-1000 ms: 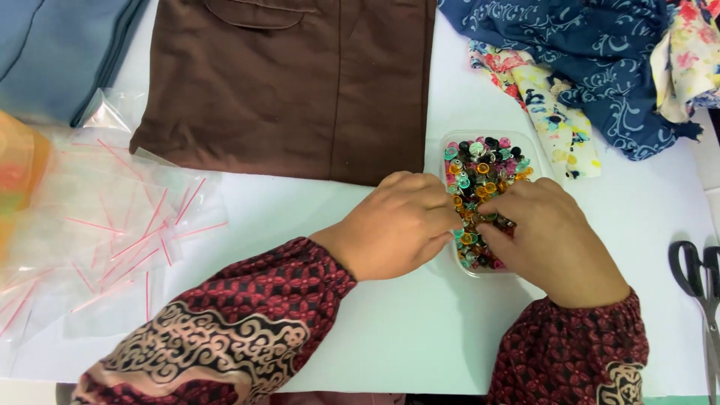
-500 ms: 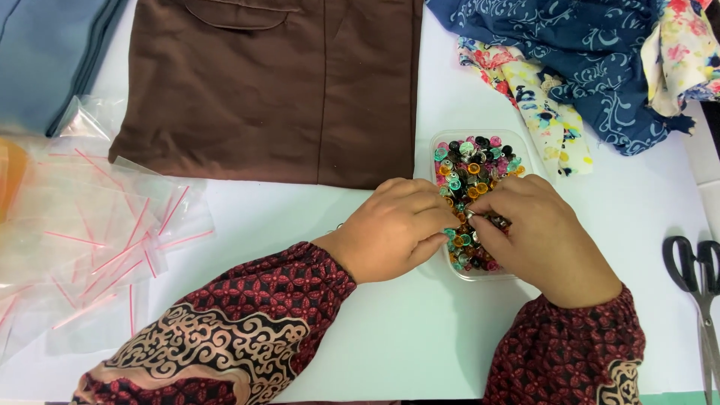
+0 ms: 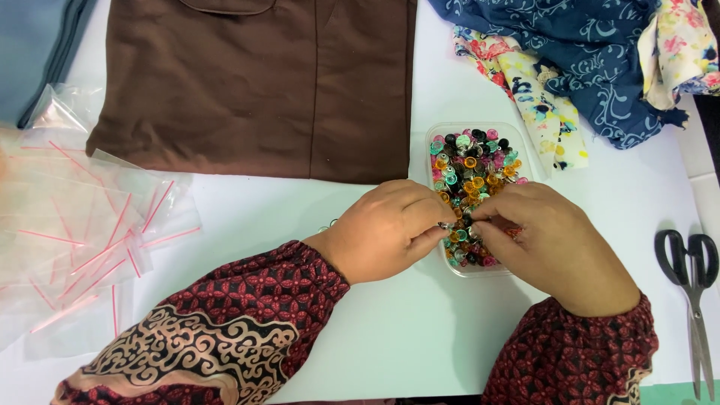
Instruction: The person sorts pink buttons into small ziplock bags and then selects silver buttons from a container, placing them on the table. The workspace includes folded trousers and a container of colorful buttons.
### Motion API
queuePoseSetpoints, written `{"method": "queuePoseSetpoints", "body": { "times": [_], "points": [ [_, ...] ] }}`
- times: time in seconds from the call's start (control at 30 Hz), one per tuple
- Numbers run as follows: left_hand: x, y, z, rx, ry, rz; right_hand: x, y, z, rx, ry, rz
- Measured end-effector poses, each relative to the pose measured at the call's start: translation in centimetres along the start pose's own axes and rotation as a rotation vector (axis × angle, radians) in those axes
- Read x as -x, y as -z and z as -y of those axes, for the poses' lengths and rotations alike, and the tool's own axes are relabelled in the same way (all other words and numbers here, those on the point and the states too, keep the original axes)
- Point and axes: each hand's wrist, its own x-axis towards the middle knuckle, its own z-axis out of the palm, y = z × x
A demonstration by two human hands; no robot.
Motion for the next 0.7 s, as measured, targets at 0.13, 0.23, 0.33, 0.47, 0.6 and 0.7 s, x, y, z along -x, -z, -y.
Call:
{"method": "queuePoseSetpoints", "body": {
  "times": [0.13,0.23,0.33,0.47,0.6,0.7],
  "points": [
    [0.0,0.0,-0.1,0.006,-0.022,0.010,0.0,-0.1,0.1,0.242,-0.276,0.132],
    [-0.2,0.1,-0.2,-0.007,-0.014,0.008,-0.4,-0.2,0.9,0.341,-0.429,0.230],
    [-0.2,0.1,-0.3,-0.021,-0.033,-0.002,-0.4,-0.9,0.6,0.435,-0.391,0.267],
    [-0.2,0.0,-0.3,-0.044,-0.068,0.002,-0.4,-1.5,0.3,0.392,-0.329,0.251],
    [-0.1,-0.1,-0.3,-0.064,-0.064,0.026,-0.5,-1.1,0.9,0.374,-0.348,0.248],
    [-0.2,0.1,-0.4,-0.111,-0.058,0.002,0.1,-1.4,0.0,0.296,-0.213,0.090]
  ]
}}
